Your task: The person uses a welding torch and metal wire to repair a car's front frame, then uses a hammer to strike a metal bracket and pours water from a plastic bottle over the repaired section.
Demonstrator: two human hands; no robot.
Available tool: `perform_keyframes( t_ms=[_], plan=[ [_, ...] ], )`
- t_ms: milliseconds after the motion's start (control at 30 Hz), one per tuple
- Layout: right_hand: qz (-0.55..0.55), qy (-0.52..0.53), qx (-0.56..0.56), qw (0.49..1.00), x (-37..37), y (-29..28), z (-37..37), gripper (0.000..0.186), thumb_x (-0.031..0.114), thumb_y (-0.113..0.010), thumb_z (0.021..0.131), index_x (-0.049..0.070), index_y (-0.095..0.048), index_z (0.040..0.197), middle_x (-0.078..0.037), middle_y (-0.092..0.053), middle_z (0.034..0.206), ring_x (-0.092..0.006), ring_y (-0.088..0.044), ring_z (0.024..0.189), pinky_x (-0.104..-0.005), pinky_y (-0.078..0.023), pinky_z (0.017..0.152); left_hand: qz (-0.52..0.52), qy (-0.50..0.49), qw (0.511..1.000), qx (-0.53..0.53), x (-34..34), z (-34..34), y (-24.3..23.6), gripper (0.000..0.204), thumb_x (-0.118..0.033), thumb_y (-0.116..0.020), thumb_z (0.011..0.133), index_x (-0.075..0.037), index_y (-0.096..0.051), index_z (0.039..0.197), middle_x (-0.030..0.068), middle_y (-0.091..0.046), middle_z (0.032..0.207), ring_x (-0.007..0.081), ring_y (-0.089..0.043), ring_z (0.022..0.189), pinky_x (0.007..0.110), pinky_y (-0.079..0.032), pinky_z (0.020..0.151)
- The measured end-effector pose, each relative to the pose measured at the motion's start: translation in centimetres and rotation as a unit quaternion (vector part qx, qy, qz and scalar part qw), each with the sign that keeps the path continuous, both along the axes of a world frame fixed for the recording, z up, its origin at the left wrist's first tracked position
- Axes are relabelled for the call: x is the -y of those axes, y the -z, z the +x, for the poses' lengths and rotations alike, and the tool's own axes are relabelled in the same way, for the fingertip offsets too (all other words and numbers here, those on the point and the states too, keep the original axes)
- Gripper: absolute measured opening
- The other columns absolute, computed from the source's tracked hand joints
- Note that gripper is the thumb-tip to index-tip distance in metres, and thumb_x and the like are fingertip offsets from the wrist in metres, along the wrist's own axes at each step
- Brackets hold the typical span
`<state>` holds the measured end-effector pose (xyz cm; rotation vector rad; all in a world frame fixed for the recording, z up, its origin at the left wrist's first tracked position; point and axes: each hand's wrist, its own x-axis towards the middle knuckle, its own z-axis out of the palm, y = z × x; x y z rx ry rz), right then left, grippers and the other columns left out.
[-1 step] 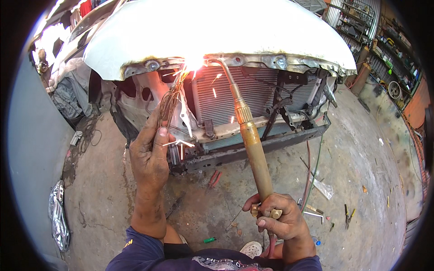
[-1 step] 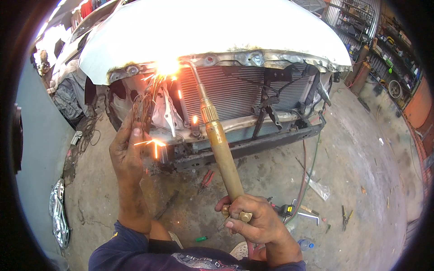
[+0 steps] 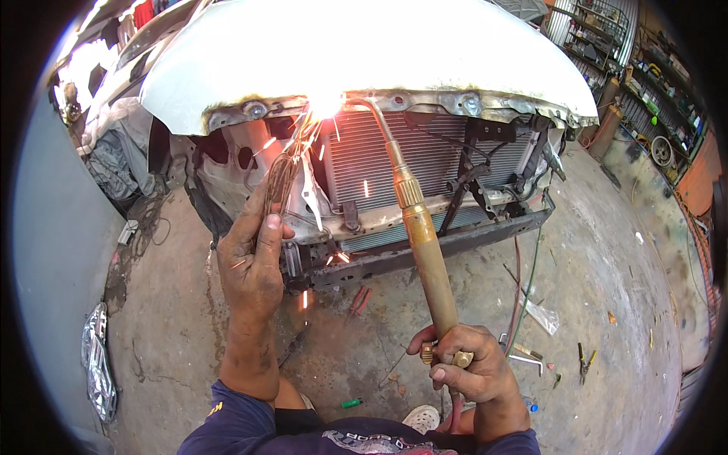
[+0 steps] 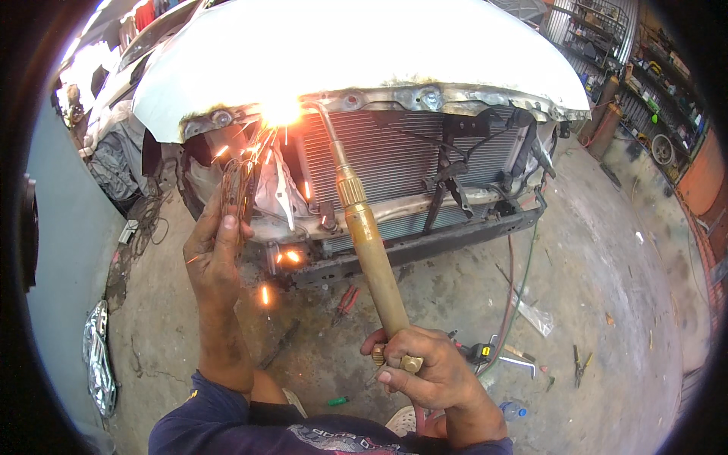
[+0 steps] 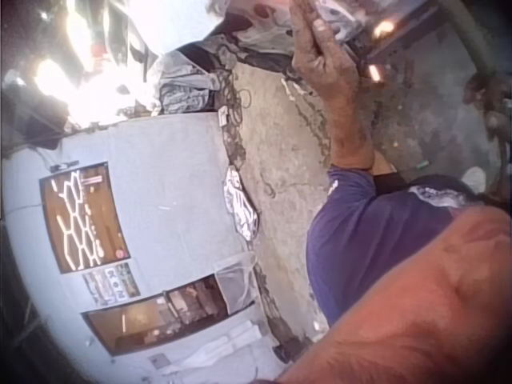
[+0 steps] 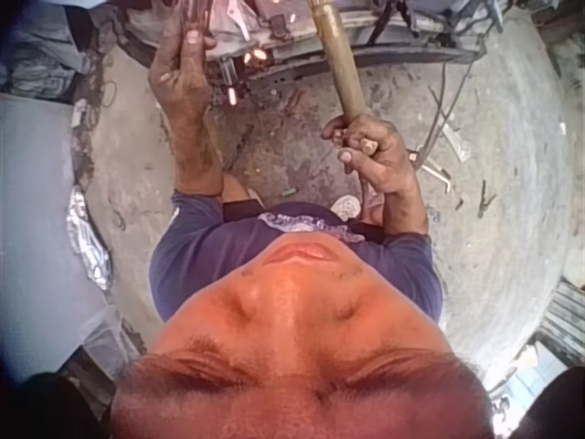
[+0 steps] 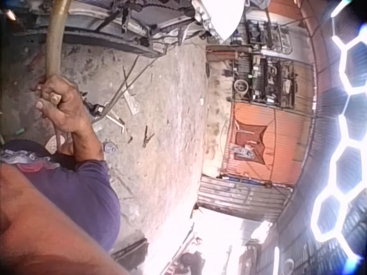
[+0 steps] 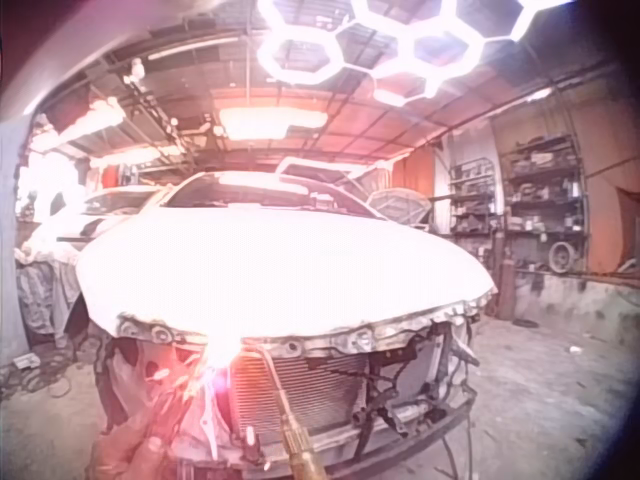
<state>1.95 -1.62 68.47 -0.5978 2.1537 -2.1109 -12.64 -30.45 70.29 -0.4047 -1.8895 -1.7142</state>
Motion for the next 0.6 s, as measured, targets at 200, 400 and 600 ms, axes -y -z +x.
perform_keyframes(
  t_ms=[200, 400, 600],
  plan=[
    [0.09, -0.007, -0.053, 0.995, -1.1, 0.7, -0.1, 0.02, 0.008, -0.078, 0.09, 0.004, -0.058, 0.09, -0.019, -0.072, 0.109, -0.0157, -0.071, 0.075, -0.0311, -0.057, 0.066, 0.038, 0.008, 0.999, 0.018, -0.3, 0.1, 0.0, 0.042, -0.01, -0.057, 0.106, -0.004, -0.06, 0.147, 0.0056, -0.071, 0.104, 0.0083, -0.061, 0.083, 0.025, -0.052, 0.073],
    [0.036, 0.008, -0.011, 0.999, 0.0, -0.2, -0.1, 0.019, 0.012, -0.078, 0.086, 0.006, -0.06, 0.083, -0.019, -0.07, 0.088, -0.0321, -0.073, 0.101, -0.0389, -0.055, 0.07, 0.027, -0.002, 0.999, -0.024, -0.2, -0.4, 0.6, 0.041, -0.007, -0.056, 0.105, -0.003, -0.06, 0.146, 0.006, -0.071, 0.103, 0.0096, -0.062, 0.082, 0.026, -0.053, 0.074],
    [0.086, 0.015, 0.003, 0.996, -0.1, -0.1, 0.0, 0.021, 0.0, -0.079, 0.085, 0.006, -0.059, 0.088, -0.018, -0.074, 0.11, -0.017, -0.071, 0.079, -0.0306, -0.055, 0.066, -0.007, 0.0, 1.0, -0.008, 0.2, 0.0, 0.2, 0.044, -0.007, -0.056, 0.105, 0.002, -0.056, 0.148, 0.0042, -0.068, 0.11, 0.0075, -0.058, 0.086, 0.022, -0.049, 0.077]
  ],
)
